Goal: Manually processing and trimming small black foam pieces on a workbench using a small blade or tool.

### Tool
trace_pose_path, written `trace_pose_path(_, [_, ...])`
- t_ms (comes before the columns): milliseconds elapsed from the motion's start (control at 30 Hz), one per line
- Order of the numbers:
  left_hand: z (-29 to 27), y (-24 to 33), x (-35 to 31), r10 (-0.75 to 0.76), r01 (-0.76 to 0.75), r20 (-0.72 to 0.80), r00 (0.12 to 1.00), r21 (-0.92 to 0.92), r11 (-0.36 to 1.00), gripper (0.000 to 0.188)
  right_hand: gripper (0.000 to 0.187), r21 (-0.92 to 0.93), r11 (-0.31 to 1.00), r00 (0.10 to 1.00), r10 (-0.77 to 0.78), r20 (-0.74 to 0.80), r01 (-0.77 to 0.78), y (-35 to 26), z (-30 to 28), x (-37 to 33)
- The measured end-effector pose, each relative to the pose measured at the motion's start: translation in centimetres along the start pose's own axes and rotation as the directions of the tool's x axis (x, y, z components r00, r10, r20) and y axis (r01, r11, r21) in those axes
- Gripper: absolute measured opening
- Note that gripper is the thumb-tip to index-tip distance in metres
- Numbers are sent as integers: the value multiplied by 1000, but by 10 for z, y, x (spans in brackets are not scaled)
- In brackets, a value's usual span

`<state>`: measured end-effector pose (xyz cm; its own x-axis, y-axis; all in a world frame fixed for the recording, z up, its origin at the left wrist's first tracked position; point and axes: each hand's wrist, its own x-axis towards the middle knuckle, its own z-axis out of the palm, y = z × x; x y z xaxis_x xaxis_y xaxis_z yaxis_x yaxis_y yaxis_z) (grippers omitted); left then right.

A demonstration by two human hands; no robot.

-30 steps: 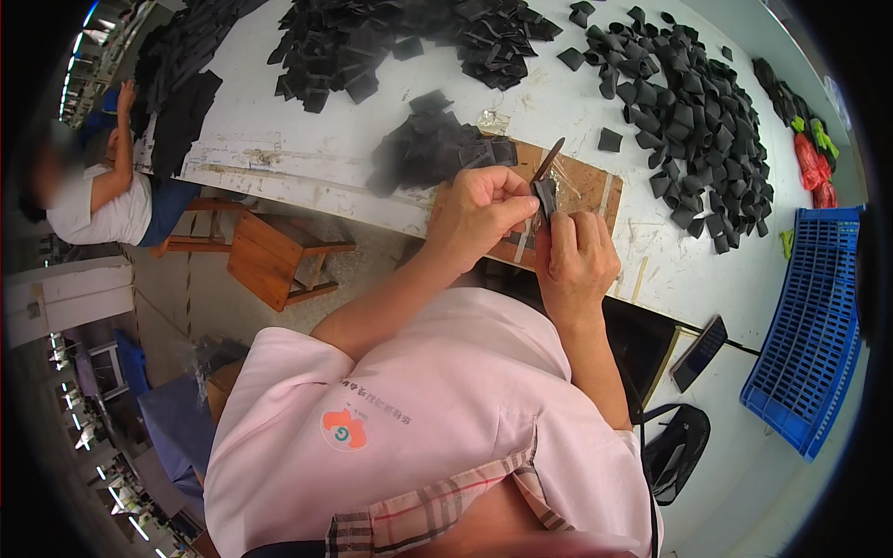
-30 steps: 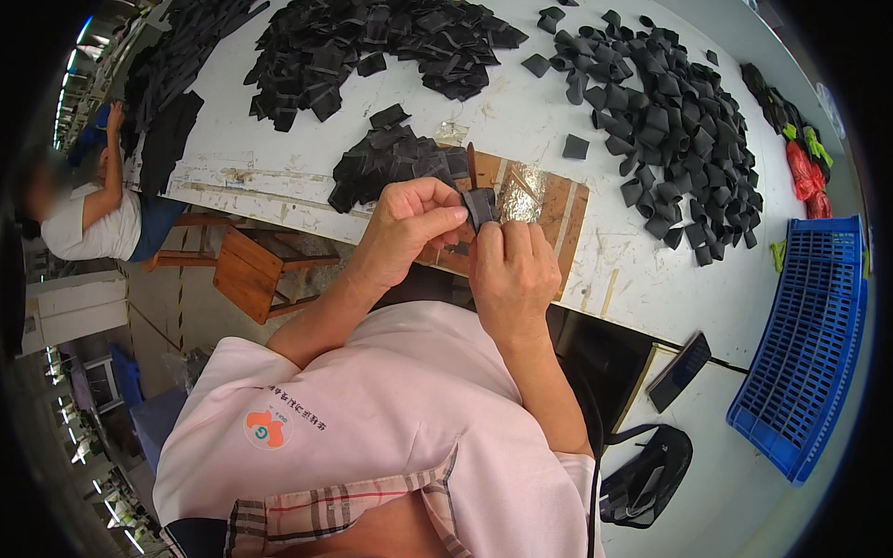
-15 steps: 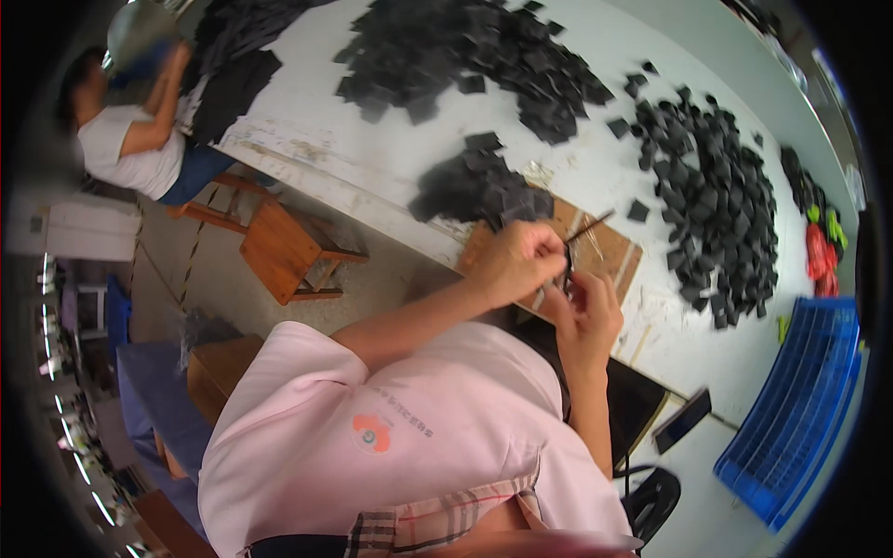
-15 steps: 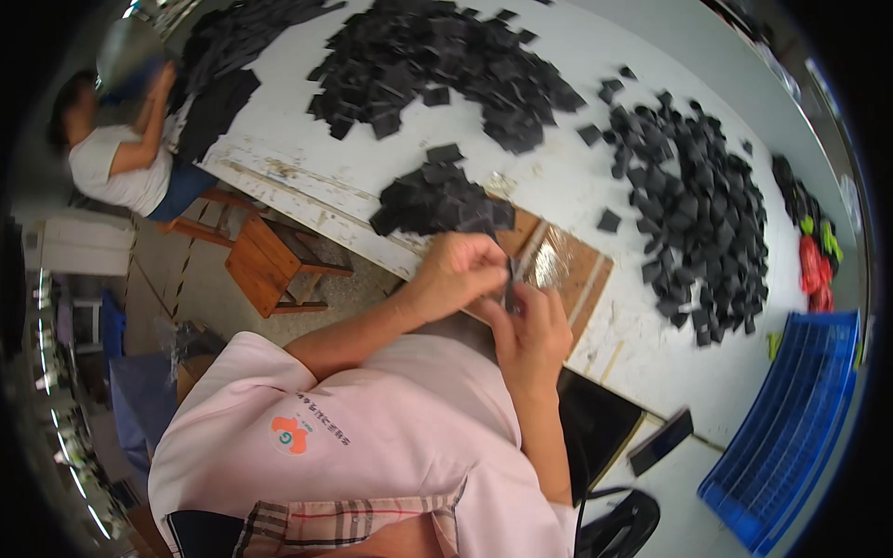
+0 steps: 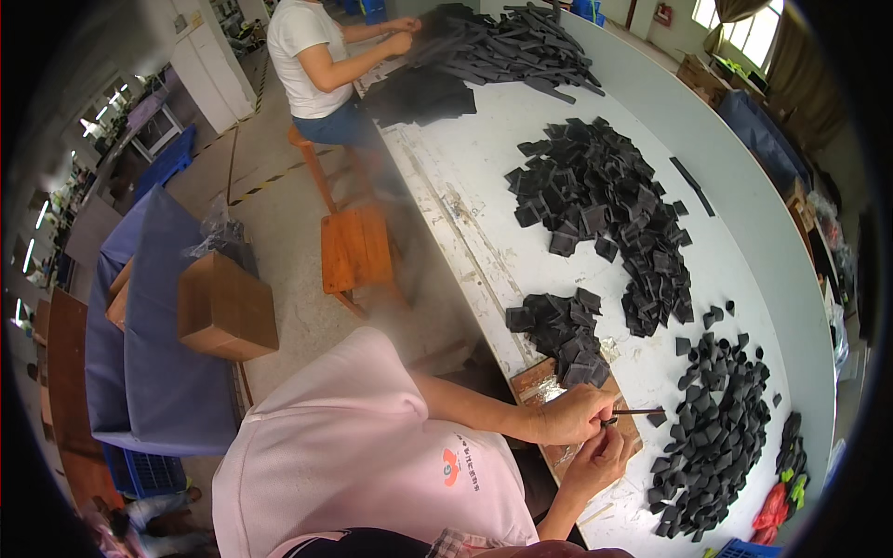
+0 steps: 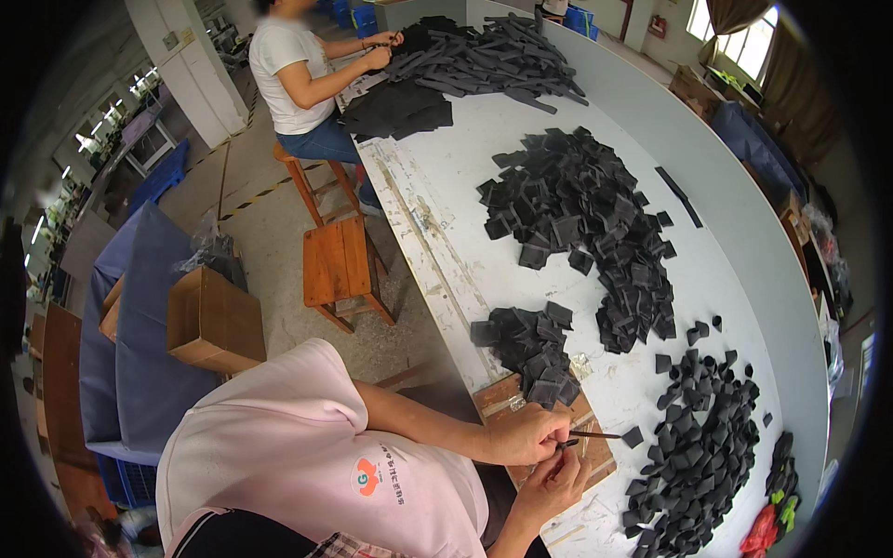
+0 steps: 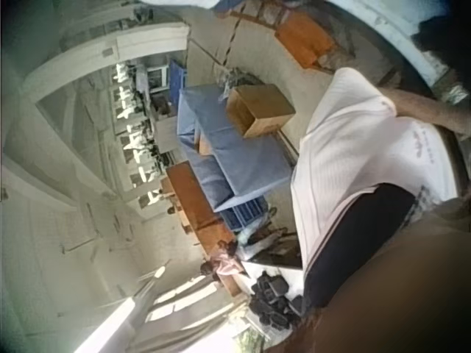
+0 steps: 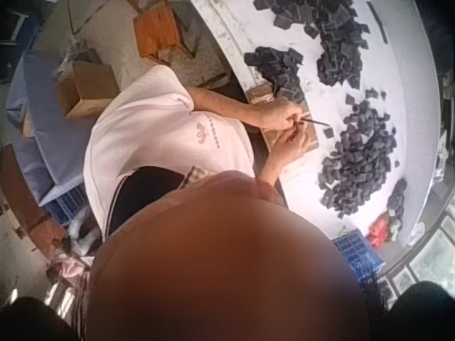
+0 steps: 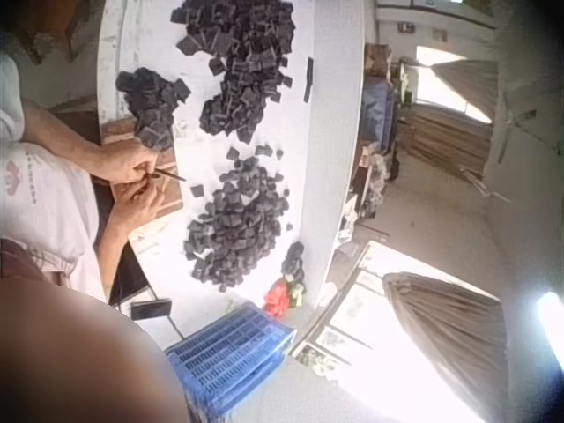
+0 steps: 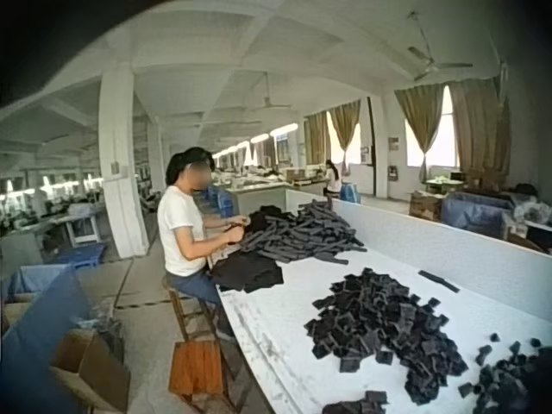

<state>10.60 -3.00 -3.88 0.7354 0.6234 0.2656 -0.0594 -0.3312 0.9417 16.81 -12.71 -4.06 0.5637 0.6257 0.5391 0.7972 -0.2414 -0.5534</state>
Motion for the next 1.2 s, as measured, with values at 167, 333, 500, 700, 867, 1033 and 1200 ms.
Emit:
trace_pose_path(167, [-4,-11,7,-321,335,108,941,-426,840,7,6,-162,987,1000,-14,-13,11,11,15,-5])
trace_pose_path(333, [-11,-15,8,-453,615,458,765,-729,302,16,8,321,910,965,251,71,-261,18,14,-4])
trace_pose_path(500, [-11,-13,8,-357,524,391,848,-525,671,16,5,768,-61,650,492,579,-637,20,2,2])
trace_pose_path(700, [-11,-2,4,-238,264,143,961,-202,943,10,14,630,-515,582,278,764,-581,27,4,0])
trace_pose_path(867, [-3,-13,1,-150,152,26,988,-69,986,8,14,728,-301,645,338,685,-615,15,2,7])
trace_pose_path(1033, [-5,-27,-1,-301,319,107,948,-370,873,7,17,694,81,641,471,606,-716,18,5,6])
trace_pose_path(1200, [-15,-33,-2,-494,691,500,711,-627,359,16,17,731,-30,668,382,639,-682,34,5,-6])
